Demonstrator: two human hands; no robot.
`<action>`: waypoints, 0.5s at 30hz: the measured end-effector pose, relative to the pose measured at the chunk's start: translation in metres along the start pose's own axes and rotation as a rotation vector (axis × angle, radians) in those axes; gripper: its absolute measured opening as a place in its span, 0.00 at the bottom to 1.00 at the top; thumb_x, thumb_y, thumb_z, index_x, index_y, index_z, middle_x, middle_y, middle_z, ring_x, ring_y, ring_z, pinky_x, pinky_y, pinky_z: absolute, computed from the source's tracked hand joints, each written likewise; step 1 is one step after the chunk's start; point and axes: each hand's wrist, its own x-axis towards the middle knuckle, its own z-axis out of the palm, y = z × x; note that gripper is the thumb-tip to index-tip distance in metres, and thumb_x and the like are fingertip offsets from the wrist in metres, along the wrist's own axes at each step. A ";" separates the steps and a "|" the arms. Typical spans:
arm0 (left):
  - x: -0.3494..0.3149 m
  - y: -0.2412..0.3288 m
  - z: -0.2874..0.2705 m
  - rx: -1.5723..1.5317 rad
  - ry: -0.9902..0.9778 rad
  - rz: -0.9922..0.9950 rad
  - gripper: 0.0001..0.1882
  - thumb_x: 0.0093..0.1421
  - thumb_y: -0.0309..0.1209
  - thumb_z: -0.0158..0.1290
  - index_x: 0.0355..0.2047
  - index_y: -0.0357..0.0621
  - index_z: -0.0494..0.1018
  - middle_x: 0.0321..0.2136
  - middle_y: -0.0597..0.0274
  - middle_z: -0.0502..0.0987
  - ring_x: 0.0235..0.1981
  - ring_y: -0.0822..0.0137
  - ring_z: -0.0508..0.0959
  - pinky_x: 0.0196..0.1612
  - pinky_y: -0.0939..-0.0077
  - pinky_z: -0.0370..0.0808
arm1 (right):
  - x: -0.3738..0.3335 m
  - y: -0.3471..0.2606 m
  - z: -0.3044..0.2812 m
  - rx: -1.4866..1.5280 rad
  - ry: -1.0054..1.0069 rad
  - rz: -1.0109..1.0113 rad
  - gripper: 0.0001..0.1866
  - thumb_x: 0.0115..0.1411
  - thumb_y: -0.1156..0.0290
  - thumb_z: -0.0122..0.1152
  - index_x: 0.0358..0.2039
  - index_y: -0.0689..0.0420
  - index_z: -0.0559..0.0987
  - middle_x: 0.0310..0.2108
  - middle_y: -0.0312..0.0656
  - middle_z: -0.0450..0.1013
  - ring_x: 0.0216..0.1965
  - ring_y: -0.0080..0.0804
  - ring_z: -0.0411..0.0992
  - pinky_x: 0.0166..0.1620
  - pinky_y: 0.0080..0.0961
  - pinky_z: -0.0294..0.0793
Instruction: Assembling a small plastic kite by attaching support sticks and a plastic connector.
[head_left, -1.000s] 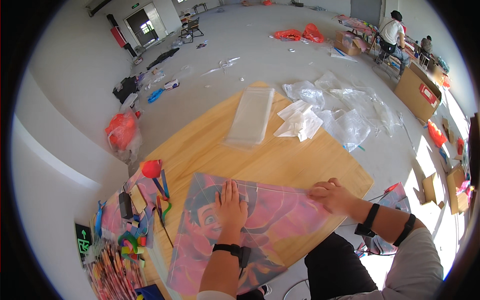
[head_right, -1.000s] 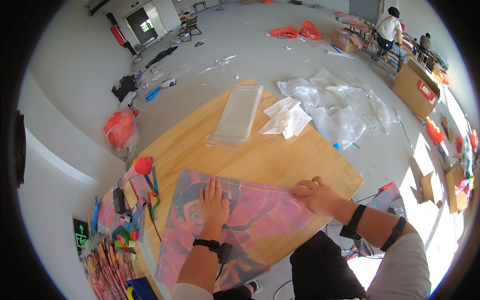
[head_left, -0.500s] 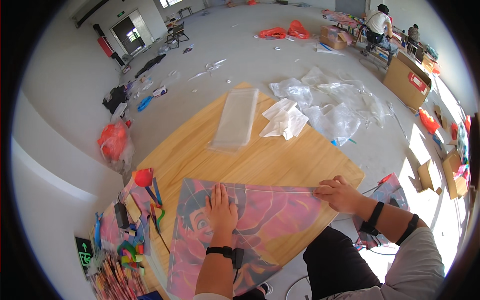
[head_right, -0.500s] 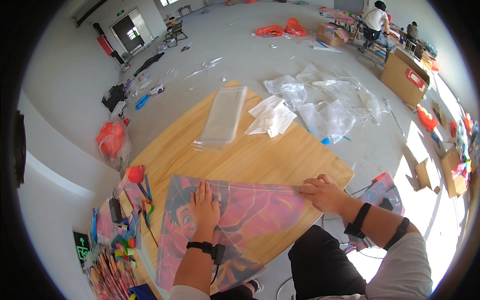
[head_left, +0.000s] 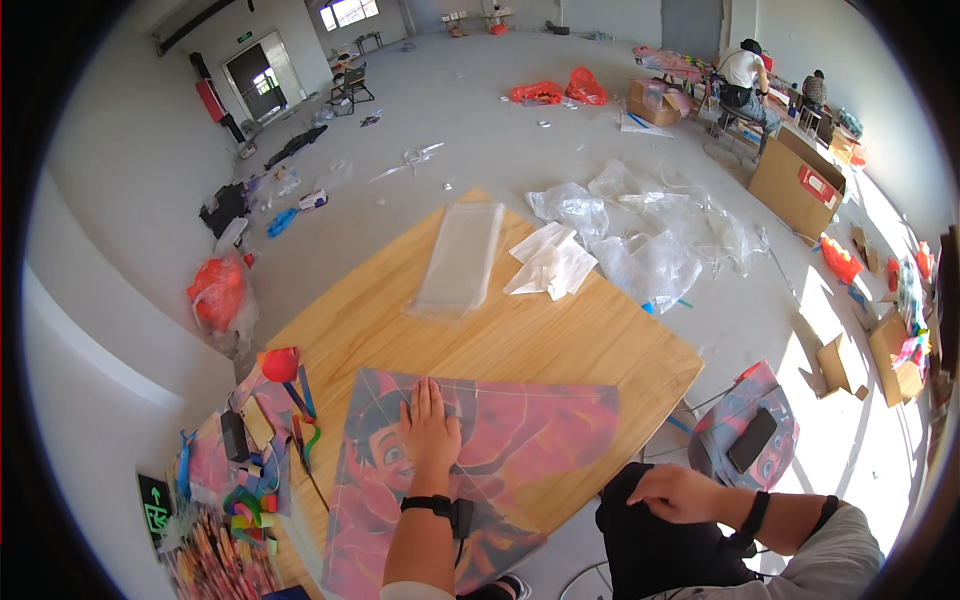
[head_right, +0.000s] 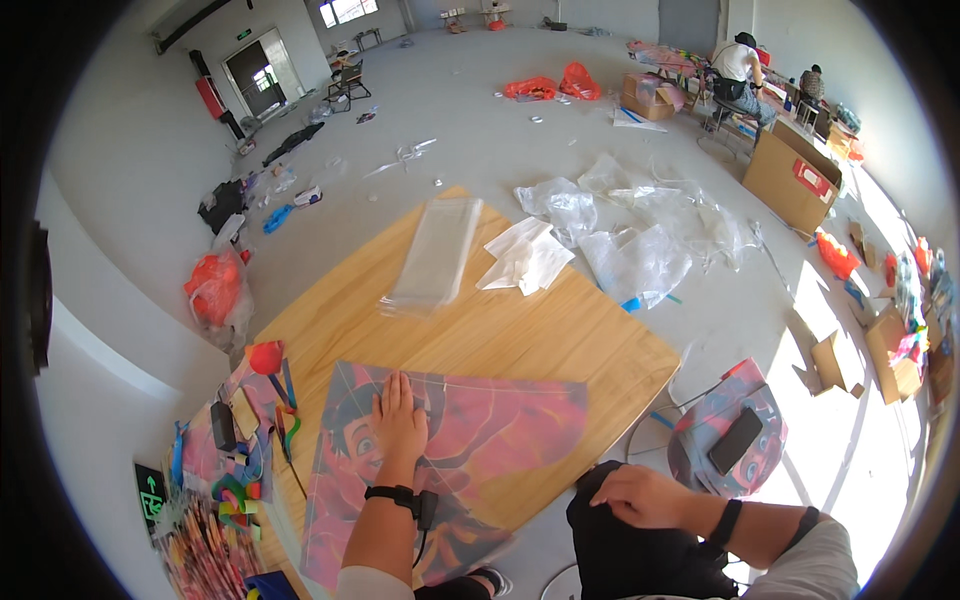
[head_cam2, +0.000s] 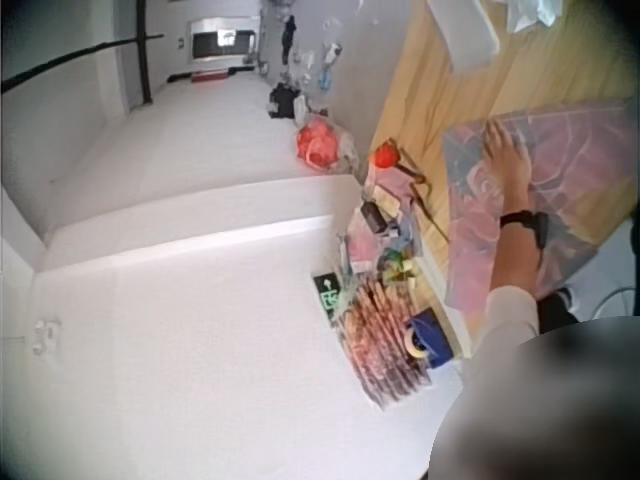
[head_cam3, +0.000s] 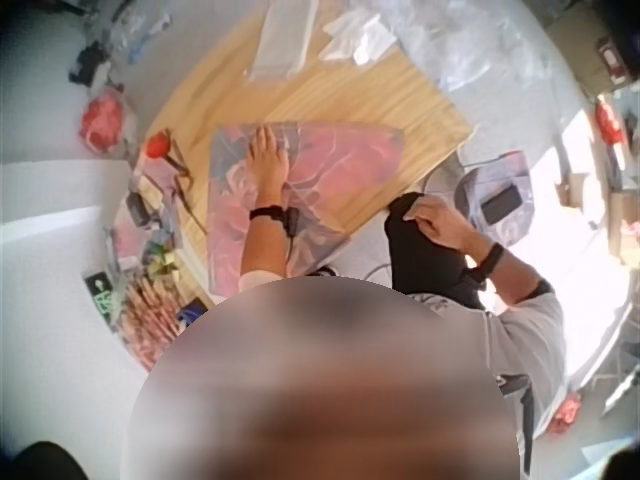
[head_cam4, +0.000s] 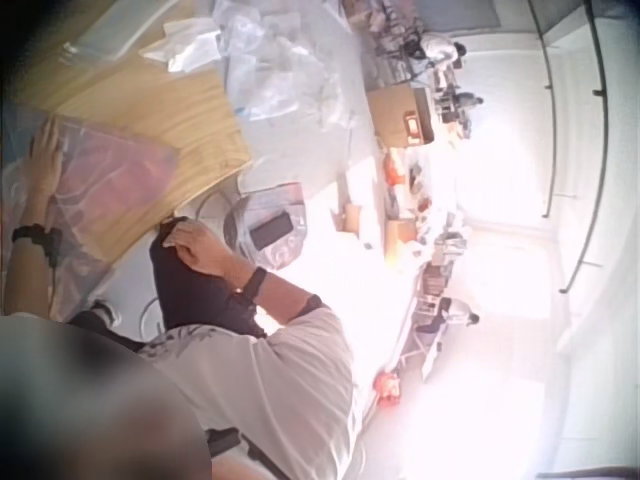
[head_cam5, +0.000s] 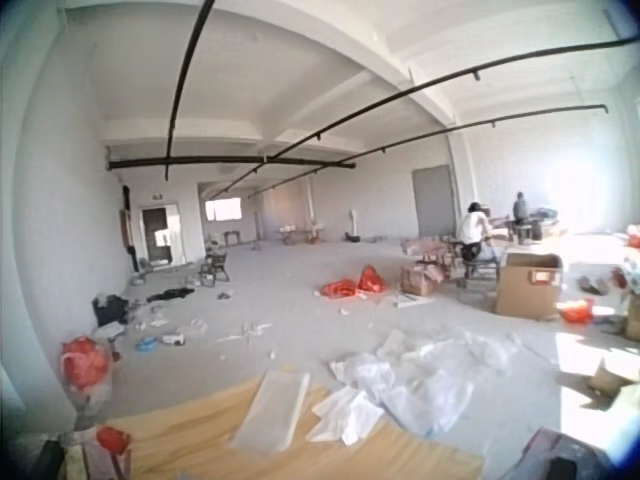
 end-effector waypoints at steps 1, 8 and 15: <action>0.001 -0.002 0.001 0.003 -0.014 0.002 0.36 0.62 0.36 0.39 0.71 0.40 0.51 0.73 0.57 0.51 0.74 0.60 0.49 0.74 0.54 0.41 | -0.005 -0.007 0.007 -0.091 0.005 -0.024 0.13 0.52 0.77 0.59 0.38 0.47 0.82 0.36 0.33 0.76 0.42 0.37 0.73 0.46 0.36 0.70; 0.001 -0.034 0.006 -0.579 0.243 0.014 0.32 0.61 0.28 0.42 0.68 0.43 0.60 0.68 0.49 0.60 0.69 0.52 0.60 0.71 0.54 0.53 | -0.014 -0.006 0.028 -0.185 0.091 -0.016 0.09 0.48 0.75 0.60 0.30 0.46 0.80 0.34 0.30 0.75 0.39 0.35 0.73 0.44 0.35 0.67; -0.044 -0.032 -0.018 -0.462 0.419 -0.303 0.22 0.60 0.23 0.48 0.56 0.39 0.73 0.52 0.48 0.76 0.54 0.44 0.74 0.57 0.60 0.71 | -0.016 0.006 0.027 -0.144 0.134 -0.047 0.10 0.46 0.78 0.57 0.27 0.47 0.81 0.31 0.33 0.75 0.36 0.38 0.72 0.41 0.36 0.66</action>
